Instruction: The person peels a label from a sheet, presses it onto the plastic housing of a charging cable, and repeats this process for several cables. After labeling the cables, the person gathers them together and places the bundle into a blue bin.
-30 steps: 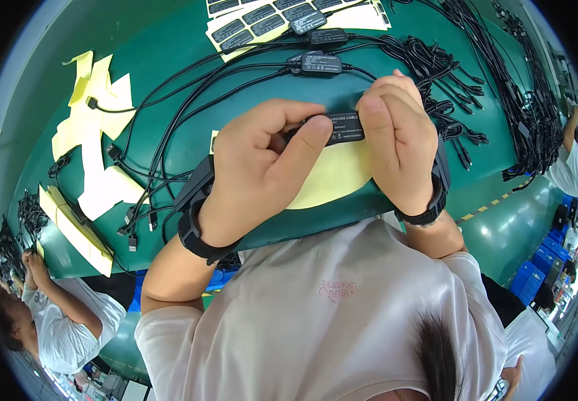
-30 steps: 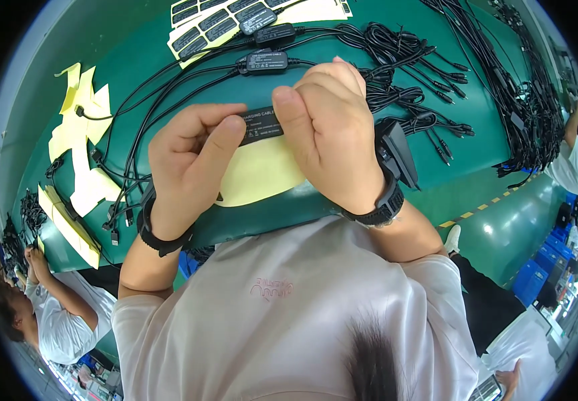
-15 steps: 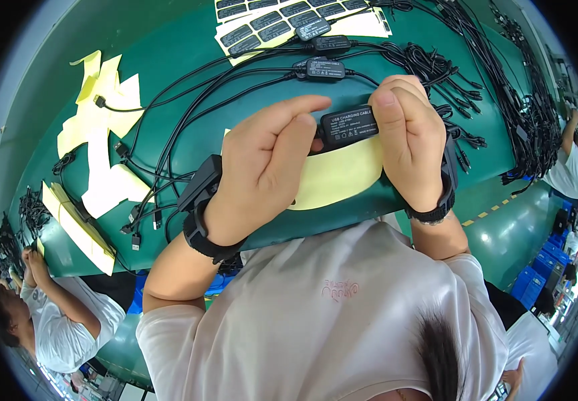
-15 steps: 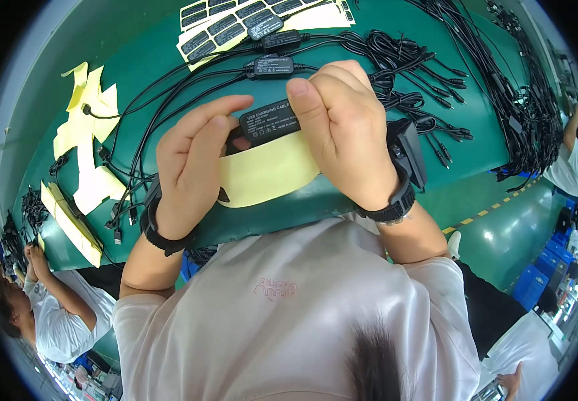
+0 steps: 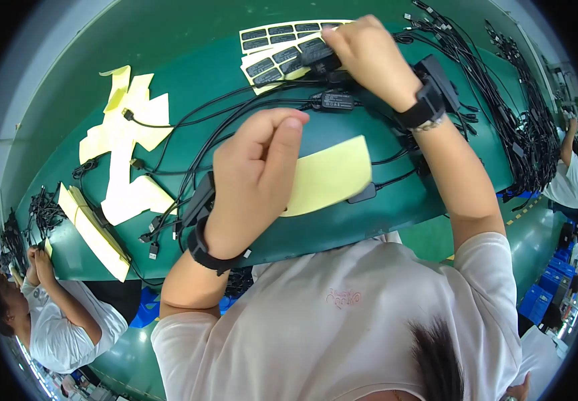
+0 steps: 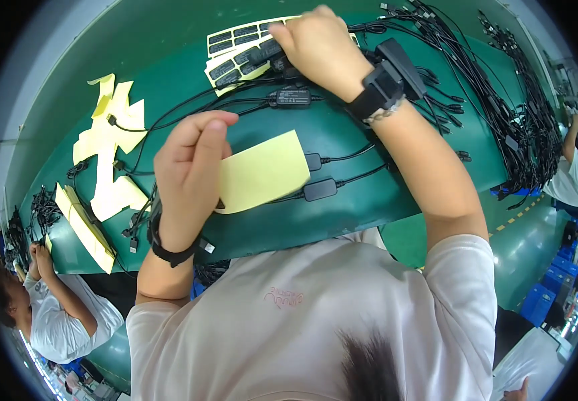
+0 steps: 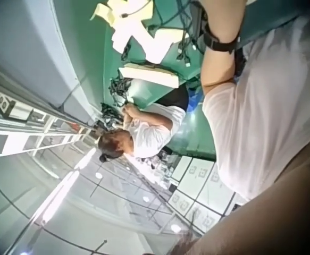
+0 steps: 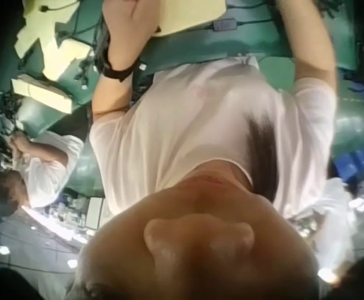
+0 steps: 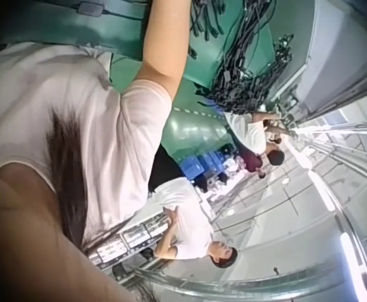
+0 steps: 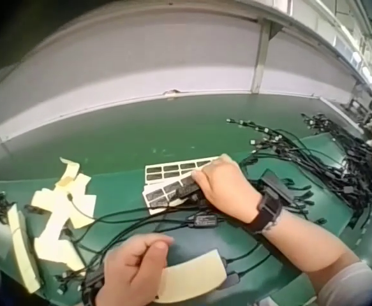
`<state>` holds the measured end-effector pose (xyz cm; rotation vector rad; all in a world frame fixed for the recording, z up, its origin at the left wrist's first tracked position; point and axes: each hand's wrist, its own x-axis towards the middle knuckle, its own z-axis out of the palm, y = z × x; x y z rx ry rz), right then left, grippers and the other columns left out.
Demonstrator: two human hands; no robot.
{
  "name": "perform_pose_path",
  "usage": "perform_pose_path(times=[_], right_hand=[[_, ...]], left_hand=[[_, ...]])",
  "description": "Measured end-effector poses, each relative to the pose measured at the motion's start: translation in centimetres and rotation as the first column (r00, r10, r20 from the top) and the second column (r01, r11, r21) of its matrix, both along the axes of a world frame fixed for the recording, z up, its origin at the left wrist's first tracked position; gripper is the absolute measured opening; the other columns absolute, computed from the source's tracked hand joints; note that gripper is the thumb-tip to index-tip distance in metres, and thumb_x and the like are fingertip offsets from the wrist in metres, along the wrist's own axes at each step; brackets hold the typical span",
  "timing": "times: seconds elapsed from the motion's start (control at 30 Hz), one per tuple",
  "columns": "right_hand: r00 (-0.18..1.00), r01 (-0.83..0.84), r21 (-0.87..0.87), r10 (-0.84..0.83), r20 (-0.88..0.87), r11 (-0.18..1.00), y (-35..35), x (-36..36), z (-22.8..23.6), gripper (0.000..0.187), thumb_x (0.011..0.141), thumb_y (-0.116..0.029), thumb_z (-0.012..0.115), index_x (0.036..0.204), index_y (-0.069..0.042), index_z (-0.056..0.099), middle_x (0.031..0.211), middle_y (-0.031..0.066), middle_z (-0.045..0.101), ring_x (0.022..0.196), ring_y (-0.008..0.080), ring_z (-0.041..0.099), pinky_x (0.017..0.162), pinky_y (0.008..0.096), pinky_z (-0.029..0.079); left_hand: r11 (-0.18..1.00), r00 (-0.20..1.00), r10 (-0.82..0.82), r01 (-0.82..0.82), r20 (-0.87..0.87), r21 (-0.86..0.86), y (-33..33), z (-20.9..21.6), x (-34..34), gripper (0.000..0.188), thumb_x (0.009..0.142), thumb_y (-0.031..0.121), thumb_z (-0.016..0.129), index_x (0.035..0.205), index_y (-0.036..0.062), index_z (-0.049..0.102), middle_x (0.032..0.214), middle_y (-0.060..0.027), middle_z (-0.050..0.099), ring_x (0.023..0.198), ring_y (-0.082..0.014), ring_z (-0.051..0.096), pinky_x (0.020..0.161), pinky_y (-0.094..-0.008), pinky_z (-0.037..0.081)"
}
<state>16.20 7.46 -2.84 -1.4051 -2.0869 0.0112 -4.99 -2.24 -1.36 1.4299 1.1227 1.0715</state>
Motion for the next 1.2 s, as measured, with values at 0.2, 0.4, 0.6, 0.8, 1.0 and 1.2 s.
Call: perform_pose_path(times=[0.2,0.4,0.6,0.8,1.0,1.2], right_hand=[[0.996,-0.090,0.223,0.094,-0.007,0.971,-3.4,-1.0,0.8,0.018,0.085,-0.013,0.060,0.099,-0.002,0.062,0.087,0.0098,0.064,0.082,0.0246,0.058,0.079,0.0299,0.044],[0.517,-0.600,-0.477,-0.143,-0.844,0.642,-10.1,-2.9,1.4,0.047,0.081,-0.001,0.063,0.123,-0.003,0.043,0.095,0.0074,0.062,0.091,0.0110,0.057,0.078,0.0230,0.044],[0.424,-0.590,-0.434,-0.197,-0.884,0.681,-9.2,0.8,1.9,0.040,0.080,0.002,0.066,0.116,-0.004,0.049,0.102,0.0090,0.061,0.090,0.0107,0.058,0.072,0.0242,0.048],[0.995,-0.025,0.206,0.005,0.101,0.978,-10.9,-0.4,4.2,0.036,0.067,-0.003,0.074,0.101,-0.006,0.063,0.092,0.0039,0.061,0.089,0.0196,0.055,0.073,0.0280,0.043],[0.988,-0.110,0.061,0.116,-0.102,0.992,-12.8,-2.6,2.2,0.027,0.060,-0.007,0.076,0.087,-0.006,0.069,0.087,0.0038,0.060,0.085,0.0248,0.051,0.071,0.0317,0.042],[0.976,-0.120,0.105,0.137,-0.171,0.987,-12.9,-2.9,0.9,0.026,0.060,-0.005,0.077,0.084,-0.004,0.068,0.083,0.0047,0.060,0.079,0.0235,0.051,0.069,0.0318,0.042]], left_hand=[[0.975,0.984,0.142,-0.121,-0.108,0.184,0.6,-0.4,-0.2,0.017,0.094,0.015,0.053,0.096,0.0007,0.062,0.062,0.0024,0.050,0.056,-0.0031,0.043,0.050,-0.0187,0.034],[0.970,0.992,0.120,-0.113,-0.024,0.216,0.2,-1.3,0.4,0.016,0.093,0.016,0.055,0.096,0.0014,0.061,0.062,-0.0023,0.054,0.055,-0.0072,0.048,0.051,-0.0213,0.039],[0.930,0.936,-0.336,0.313,-0.103,-0.193,1.6,0.0,-1.3,0.019,0.088,0.019,0.062,0.091,0.0005,0.064,0.064,-0.0020,0.058,0.058,-0.0058,0.050,0.052,-0.0205,0.040],[0.832,0.925,-0.381,0.343,0.000,-0.435,1.4,0.5,-0.9,0.020,0.085,0.020,0.065,0.086,0.0001,0.067,0.066,0.0011,0.061,0.060,-0.0032,0.050,0.052,-0.0198,0.040],[0.883,0.933,-0.348,0.359,0.092,-0.302,0.8,0.0,-0.6,0.021,0.086,0.020,0.064,0.087,-0.0007,0.067,0.066,0.0033,0.059,0.059,-0.0017,0.048,0.051,-0.0187,0.038],[0.852,0.937,-0.319,0.348,0.138,-0.392,0.6,0.1,-0.3,0.022,0.087,0.020,0.063,0.086,-0.0014,0.066,0.064,0.0043,0.056,0.058,-0.0012,0.045,0.049,-0.0189,0.035]])
